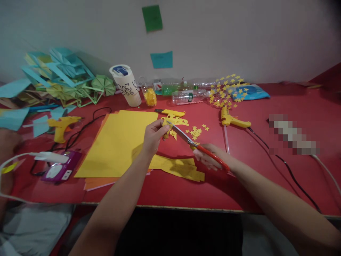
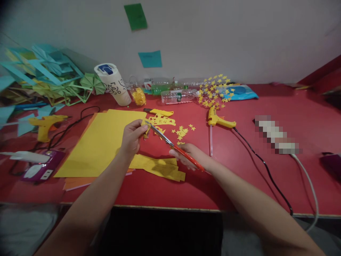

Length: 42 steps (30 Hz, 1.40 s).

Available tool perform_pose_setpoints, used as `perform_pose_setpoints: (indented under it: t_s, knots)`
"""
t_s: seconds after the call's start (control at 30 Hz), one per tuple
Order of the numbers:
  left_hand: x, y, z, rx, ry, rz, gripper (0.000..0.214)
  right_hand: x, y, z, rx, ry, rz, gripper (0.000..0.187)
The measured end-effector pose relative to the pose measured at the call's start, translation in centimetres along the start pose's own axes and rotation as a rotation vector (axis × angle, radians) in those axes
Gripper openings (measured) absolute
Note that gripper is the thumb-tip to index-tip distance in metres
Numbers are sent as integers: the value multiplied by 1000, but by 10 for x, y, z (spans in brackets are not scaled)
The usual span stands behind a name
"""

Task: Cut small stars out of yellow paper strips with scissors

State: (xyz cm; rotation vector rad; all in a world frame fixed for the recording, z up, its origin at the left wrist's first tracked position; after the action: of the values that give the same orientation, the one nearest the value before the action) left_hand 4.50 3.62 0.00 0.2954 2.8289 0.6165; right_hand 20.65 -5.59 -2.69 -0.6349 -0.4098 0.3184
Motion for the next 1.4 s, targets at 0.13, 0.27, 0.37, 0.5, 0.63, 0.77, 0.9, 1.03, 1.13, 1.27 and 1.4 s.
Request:
perform_pose_setpoints:
  t_s: [0.13,0.27,0.37,0.5,0.63,0.77,0.9,1.03,1.13,1.27,1.4]
  knots:
    - [0,0,0,8,-18,-2,14,1,-3,4,29,27,-16,51]
    - [-1,0,0,28,-37,-14,14,1,-2,4,35,15,-24,49]
    - [0,-1,1,39,-32,-19,14,2,1,2,29,19,-31,49]
    - [1,-1,1,52,-31,-25,16,3,4,0,6,20,-31,47]
    - [5,0,4,97,-51,-103,16,3,5,0,4,45,-32,45]
    - [8,0,6,133,-78,-168,18,4,5,1,21,73,-32,44]
    - [6,1,5,134,-111,-177,19,3,6,-1,-6,84,-31,42]
    - [6,2,6,148,-151,-181,21,3,7,-3,-17,62,-40,44]
    - [6,3,6,137,-148,-168,20,4,7,-3,19,60,-21,45]
    - [6,3,2,89,-100,-124,18,5,9,-4,37,44,-5,45]
    - [4,3,1,79,-80,-80,17,6,9,-3,55,5,-25,44]
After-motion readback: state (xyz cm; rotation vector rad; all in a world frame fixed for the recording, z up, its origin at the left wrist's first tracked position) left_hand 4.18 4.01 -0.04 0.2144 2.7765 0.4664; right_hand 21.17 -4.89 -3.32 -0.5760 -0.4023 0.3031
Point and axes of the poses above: each hand's wrist, its own y-axis towards the middle knuckle, its own x-axis out of the back of the hand, z = x × y, the point moved 6 cm from there along y, towards the middle knuckle, and after that the axes turned 15 degrees about -x, right-handed, at the moved point
